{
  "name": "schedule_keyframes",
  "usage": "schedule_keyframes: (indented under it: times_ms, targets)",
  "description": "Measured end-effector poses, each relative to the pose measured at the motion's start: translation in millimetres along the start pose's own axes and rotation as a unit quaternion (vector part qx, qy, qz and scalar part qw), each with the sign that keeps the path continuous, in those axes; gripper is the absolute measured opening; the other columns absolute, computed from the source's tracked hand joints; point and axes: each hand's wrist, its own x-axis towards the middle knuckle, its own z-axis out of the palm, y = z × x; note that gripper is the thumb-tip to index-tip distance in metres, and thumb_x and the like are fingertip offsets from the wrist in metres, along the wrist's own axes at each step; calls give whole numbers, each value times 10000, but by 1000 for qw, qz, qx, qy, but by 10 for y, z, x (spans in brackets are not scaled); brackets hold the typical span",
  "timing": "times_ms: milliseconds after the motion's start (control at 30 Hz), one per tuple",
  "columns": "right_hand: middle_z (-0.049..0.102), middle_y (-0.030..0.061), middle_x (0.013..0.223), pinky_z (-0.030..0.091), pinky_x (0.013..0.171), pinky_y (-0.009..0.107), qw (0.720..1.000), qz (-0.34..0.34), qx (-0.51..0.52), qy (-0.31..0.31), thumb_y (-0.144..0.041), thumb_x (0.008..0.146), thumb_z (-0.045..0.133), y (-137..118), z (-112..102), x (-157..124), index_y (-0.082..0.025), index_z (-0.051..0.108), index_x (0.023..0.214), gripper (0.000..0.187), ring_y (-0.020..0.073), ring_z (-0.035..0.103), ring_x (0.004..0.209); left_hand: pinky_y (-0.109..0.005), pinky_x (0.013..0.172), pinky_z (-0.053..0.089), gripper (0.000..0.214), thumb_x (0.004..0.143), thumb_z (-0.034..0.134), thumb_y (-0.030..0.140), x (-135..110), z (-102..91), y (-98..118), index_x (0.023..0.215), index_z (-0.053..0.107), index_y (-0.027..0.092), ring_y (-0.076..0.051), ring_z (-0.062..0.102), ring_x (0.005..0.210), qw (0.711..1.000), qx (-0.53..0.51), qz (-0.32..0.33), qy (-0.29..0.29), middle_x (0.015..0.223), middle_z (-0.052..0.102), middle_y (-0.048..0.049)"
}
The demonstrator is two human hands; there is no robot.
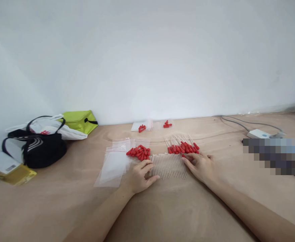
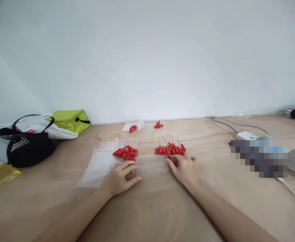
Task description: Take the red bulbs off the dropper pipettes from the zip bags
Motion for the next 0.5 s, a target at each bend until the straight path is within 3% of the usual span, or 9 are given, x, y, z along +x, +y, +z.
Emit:
schedule_keyframes:
  times_ms: [133, 233, 500]
  targets:
    - [667, -16, 647, 231, 691, 321, 1000, 10, -5, 6, -500, 771, 467, 20, 21, 27, -237, 633, 805, 313, 178, 577, 695, -278, 656, 533, 365, 693, 649, 395, -16, -35, 10, 961, 555, 165, -157, 617, 736, 999, -31, -11, -23, 965, 601, -84]
    - [668, 0, 674, 223, 684, 320, 999, -5, -19, 28, -525, 773, 442, 44, 50, 106, -235, 636, 841, 355, 188, 569, 721, -314, 713, 529, 426, 658, 675, 428, -15, -37, 4, 978, 560, 172, -193, 613, 824, 999, -30, -18, -29, 985, 597, -90]
    - [656, 22, 741, 202, 694, 328, 995, -67, -46, 59, -514, 797, 435, 106, 151, 263, -242, 667, 791, 357, 189, 528, 768, -342, 776, 498, 414, 686, 653, 446, -20, -7, -75, 994, 571, 181, -201, 580, 896, 998, -27, -38, -40, 984, 577, -81]
